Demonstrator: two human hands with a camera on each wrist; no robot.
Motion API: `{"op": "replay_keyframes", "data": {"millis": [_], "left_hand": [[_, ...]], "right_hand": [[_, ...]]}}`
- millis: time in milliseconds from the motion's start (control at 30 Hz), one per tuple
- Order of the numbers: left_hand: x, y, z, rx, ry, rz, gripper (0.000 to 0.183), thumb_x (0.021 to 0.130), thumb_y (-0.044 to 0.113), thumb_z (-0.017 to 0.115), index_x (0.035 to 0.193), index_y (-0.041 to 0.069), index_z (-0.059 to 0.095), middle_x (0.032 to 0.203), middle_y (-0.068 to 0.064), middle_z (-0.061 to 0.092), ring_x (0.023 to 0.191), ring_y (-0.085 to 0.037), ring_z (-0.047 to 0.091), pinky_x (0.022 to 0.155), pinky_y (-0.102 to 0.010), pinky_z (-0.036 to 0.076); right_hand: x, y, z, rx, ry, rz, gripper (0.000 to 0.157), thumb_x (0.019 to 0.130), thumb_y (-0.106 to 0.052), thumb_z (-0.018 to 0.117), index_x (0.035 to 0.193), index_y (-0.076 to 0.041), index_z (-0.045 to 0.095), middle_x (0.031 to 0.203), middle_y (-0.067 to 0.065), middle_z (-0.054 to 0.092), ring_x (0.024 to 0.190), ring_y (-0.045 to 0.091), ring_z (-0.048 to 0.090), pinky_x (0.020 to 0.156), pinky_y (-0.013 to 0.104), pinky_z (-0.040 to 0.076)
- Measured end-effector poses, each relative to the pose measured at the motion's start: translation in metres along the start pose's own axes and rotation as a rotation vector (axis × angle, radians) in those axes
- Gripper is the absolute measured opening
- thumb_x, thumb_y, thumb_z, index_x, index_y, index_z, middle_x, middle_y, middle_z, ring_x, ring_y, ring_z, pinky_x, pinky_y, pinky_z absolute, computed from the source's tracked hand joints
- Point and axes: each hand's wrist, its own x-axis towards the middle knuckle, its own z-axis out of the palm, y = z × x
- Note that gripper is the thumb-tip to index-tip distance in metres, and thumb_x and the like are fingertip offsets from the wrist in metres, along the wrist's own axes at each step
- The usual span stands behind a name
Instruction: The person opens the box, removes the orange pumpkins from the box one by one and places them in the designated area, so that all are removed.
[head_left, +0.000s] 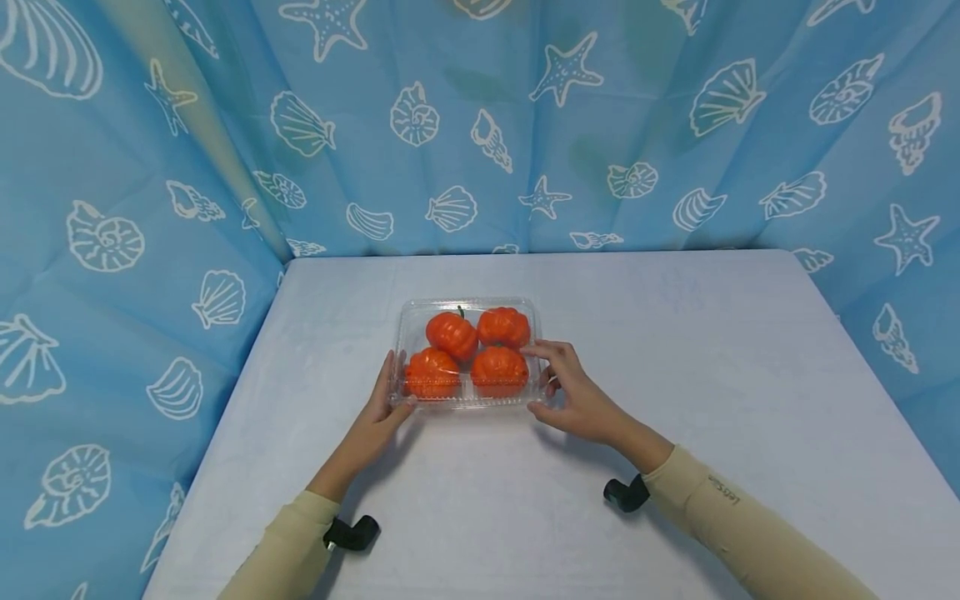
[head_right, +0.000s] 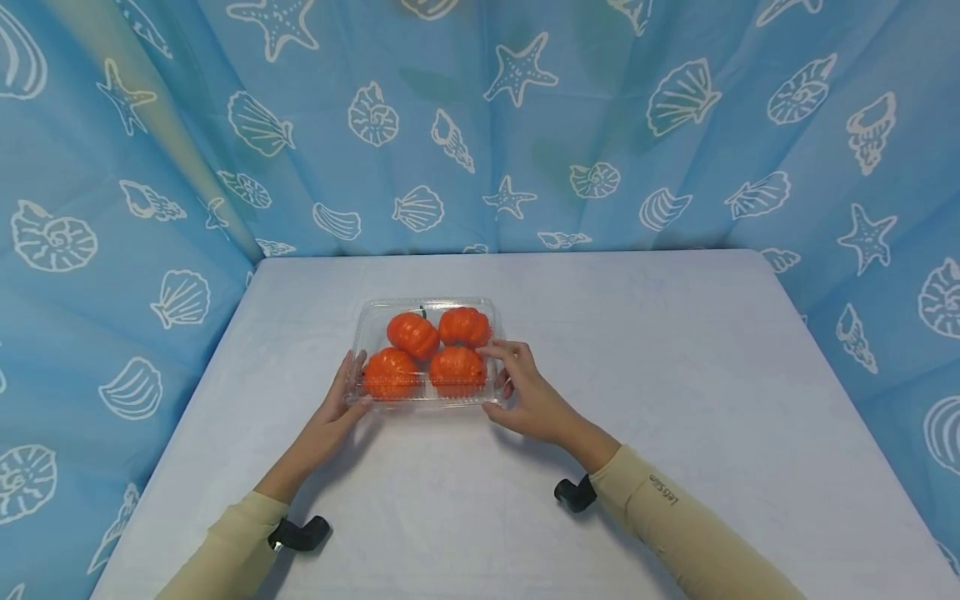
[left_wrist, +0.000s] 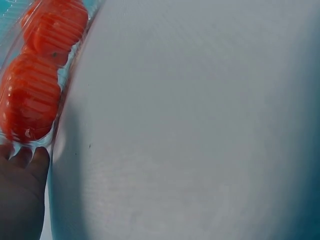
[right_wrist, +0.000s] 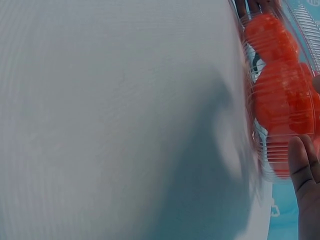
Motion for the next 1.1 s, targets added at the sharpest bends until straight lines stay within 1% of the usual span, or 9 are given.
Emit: {"op": "replay_keyframes", "data": {"millis": [133,233,400,500,667,900,1100], "left_hand": [[0.0002,-0.0002,0.0001,0.001,-0.004,-0.001,0.084,0.105,0.011,0.054,0.163,0.01,-0.007,0.171,-0.011,0.005,0.156,-0.031,0.002,0.123,-0.056,0.007],[-0.0001,-0.0011,-0.0003,-0.002,-0.01,-0.004,0.084,0.106,0.01,0.053,0.163,0.01,-0.007,0.171,-0.011,0.004,0.156,-0.031,0.002,0.123,-0.055,0.008],[0.0004,-0.0014,-0.0007,-0.012,-0.024,-0.007,0.084,0.106,0.013,0.054,0.164,0.013,-0.006,0.171,-0.012,0.004,0.156,-0.031,0.004,0.123,-0.054,0.01],[0.0004,-0.0012,-0.0013,-0.006,-0.022,-0.014,0.085,0.105,0.014,0.055,0.164,0.014,-0.006,0.171,-0.011,0.005,0.156,-0.03,0.004,0.123,-0.054,0.01],[-0.0008,0.0006,-0.0025,0.007,-0.019,-0.035,0.085,0.105,0.015,0.055,0.164,0.017,-0.006,0.171,-0.007,0.005,0.157,-0.026,0.004,0.124,-0.051,0.009],[-0.002,0.0054,-0.0021,0.031,-0.01,-0.057,0.084,0.105,0.013,0.055,0.165,0.019,-0.003,0.171,-0.007,0.007,0.157,-0.028,0.004,0.124,-0.055,0.009],[-0.0017,0.0054,-0.0023,0.033,-0.012,-0.052,0.084,0.105,0.014,0.055,0.165,0.018,-0.003,0.171,-0.008,0.008,0.157,-0.028,0.004,0.124,-0.054,0.008]], "right_hand": [[0.0001,-0.0013,0.0016,-0.015,0.011,0.0,0.077,0.085,-0.009,0.078,0.15,-0.022,0.038,0.155,0.014,0.025,0.1,0.017,0.055,0.087,0.031,0.056],[-0.0003,-0.0024,0.0027,-0.03,0.017,-0.005,0.073,0.086,-0.013,0.078,0.148,-0.021,0.039,0.156,0.016,0.024,0.098,0.017,0.054,0.085,0.032,0.056],[-0.0001,-0.0027,0.0037,-0.044,0.025,0.006,0.065,0.088,-0.016,0.078,0.142,-0.022,0.042,0.158,0.016,0.023,0.093,0.017,0.052,0.081,0.034,0.055],[0.0005,-0.0026,0.004,-0.037,0.029,0.011,0.064,0.086,-0.013,0.078,0.14,-0.022,0.043,0.158,0.016,0.023,0.092,0.017,0.052,0.08,0.034,0.055],[0.0016,-0.0014,0.0053,-0.031,0.037,0.007,0.066,0.084,-0.007,0.076,0.139,-0.022,0.044,0.157,0.016,0.024,0.091,0.018,0.053,0.08,0.031,0.056],[0.0017,0.0014,0.0049,-0.017,0.029,-0.022,0.06,0.086,-0.004,0.068,0.138,-0.021,0.044,0.158,0.018,0.023,0.086,0.018,0.052,0.075,0.036,0.055],[0.0021,-0.0006,0.0025,-0.05,0.015,-0.028,0.056,0.086,-0.004,0.065,0.135,-0.021,0.045,0.157,0.019,0.024,0.085,0.017,0.05,0.074,0.031,0.053]]}}
